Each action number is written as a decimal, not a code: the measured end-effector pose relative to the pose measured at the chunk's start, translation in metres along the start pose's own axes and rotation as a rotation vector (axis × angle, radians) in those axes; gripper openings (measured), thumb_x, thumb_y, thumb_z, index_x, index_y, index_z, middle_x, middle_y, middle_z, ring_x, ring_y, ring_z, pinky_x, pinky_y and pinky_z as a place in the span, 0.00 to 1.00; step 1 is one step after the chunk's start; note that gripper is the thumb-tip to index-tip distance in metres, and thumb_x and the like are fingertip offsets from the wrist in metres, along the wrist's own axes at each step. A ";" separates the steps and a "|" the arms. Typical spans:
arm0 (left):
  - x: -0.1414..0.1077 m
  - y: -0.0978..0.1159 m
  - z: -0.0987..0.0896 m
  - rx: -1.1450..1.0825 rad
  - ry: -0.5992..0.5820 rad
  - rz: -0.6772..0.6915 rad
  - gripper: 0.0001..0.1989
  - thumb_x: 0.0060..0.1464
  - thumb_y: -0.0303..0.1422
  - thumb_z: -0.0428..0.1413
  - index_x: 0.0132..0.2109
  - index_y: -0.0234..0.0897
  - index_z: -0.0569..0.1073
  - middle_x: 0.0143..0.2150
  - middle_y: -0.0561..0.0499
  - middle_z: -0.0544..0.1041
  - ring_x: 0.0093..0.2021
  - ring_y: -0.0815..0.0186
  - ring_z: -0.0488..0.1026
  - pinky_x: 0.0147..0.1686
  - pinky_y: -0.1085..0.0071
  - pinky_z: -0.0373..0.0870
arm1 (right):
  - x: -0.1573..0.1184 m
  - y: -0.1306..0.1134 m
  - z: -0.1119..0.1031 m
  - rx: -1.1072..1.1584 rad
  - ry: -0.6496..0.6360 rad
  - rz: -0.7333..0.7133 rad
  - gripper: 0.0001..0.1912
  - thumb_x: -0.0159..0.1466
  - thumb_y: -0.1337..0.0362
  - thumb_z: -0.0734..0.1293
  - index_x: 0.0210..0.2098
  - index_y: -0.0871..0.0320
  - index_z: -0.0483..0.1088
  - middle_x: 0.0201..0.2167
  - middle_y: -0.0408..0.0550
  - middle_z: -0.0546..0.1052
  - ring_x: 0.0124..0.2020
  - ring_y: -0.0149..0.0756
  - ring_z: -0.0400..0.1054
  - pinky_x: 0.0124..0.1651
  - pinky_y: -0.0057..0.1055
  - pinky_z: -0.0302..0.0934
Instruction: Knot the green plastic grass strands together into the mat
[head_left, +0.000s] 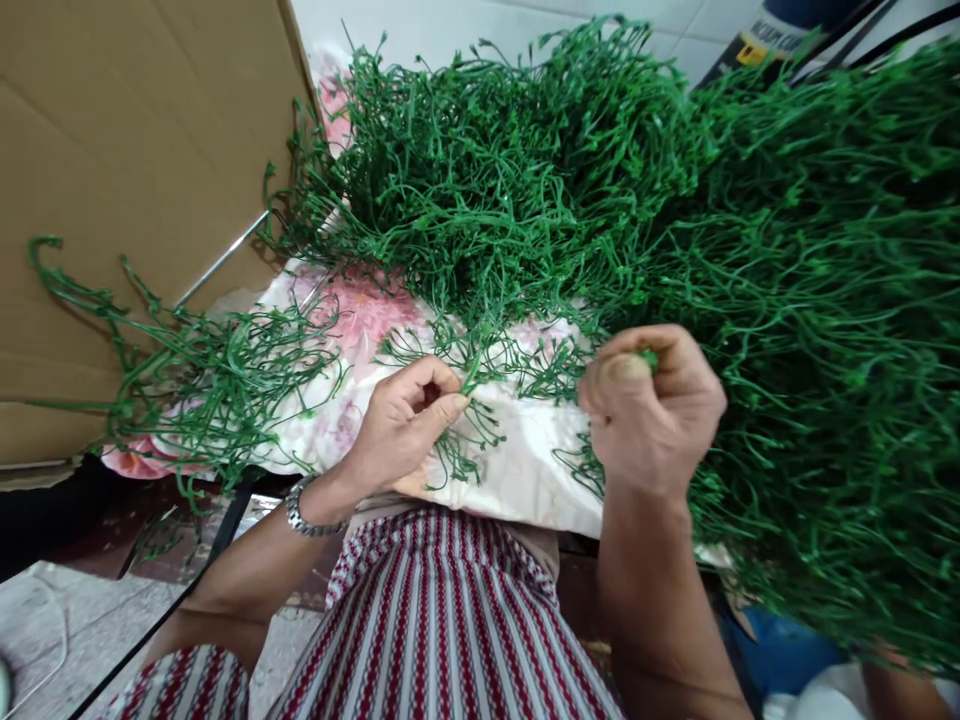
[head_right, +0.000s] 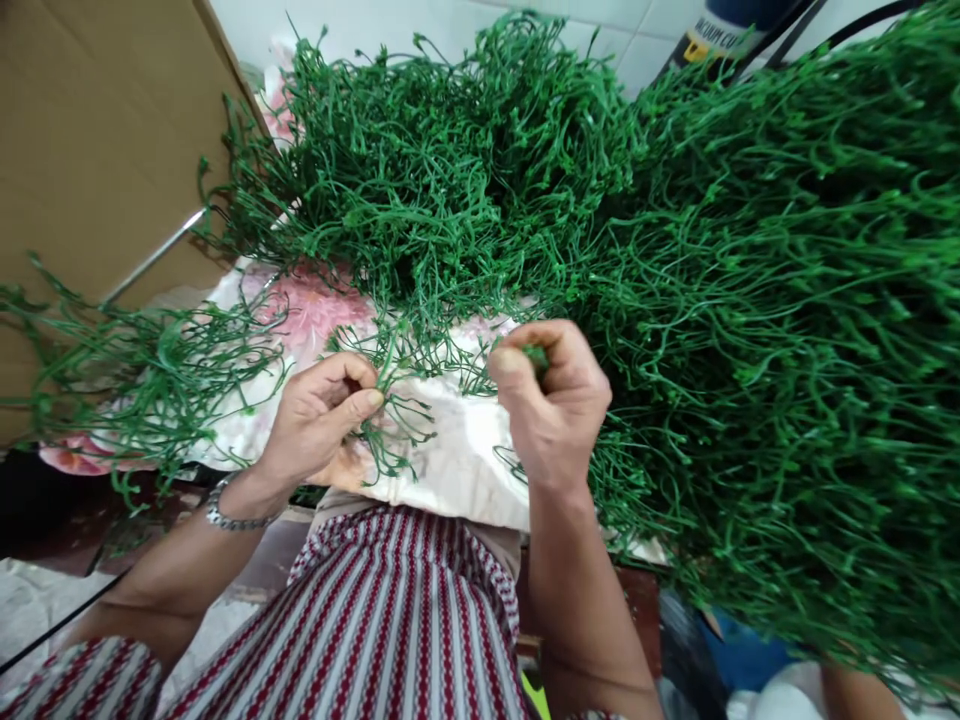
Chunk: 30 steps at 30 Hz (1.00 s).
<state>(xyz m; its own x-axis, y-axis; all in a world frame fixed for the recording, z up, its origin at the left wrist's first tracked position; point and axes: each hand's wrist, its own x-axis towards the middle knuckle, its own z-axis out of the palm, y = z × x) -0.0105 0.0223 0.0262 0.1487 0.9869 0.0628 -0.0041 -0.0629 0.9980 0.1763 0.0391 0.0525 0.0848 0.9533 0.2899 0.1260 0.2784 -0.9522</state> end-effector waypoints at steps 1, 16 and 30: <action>0.000 0.000 0.001 -0.027 0.009 0.000 0.07 0.50 0.32 0.55 0.28 0.35 0.65 0.24 0.56 0.62 0.24 0.73 0.59 0.24 0.76 0.55 | -0.003 -0.002 0.001 -0.080 -0.108 -0.008 0.07 0.57 0.59 0.66 0.32 0.55 0.67 0.21 0.39 0.63 0.18 0.24 0.54 0.20 0.24 0.49; 0.003 -0.007 0.003 -0.224 -0.064 -0.163 0.12 0.47 0.34 0.59 0.25 0.35 0.63 0.21 0.58 0.55 0.21 0.76 0.52 0.19 0.79 0.50 | -0.017 0.013 0.022 -0.599 -0.605 -0.287 0.13 0.63 0.60 0.59 0.25 0.58 0.59 0.20 0.40 0.59 0.21 0.26 0.51 0.26 0.26 0.45; 0.005 0.001 0.021 -0.680 0.263 0.004 0.05 0.45 0.30 0.59 0.30 0.37 0.69 0.29 0.54 0.70 0.23 0.75 0.64 0.21 0.80 0.62 | -0.015 0.025 0.028 -0.159 -0.600 -0.044 0.13 0.62 0.61 0.60 0.24 0.61 0.63 0.18 0.37 0.59 0.20 0.22 0.52 0.23 0.21 0.47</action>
<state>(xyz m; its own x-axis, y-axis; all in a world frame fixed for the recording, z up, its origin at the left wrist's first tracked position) 0.0114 0.0235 0.0277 -0.0945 0.9953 -0.0194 -0.6305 -0.0448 0.7749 0.1503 0.0346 0.0215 -0.4880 0.8542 0.1797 0.2660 0.3416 -0.9014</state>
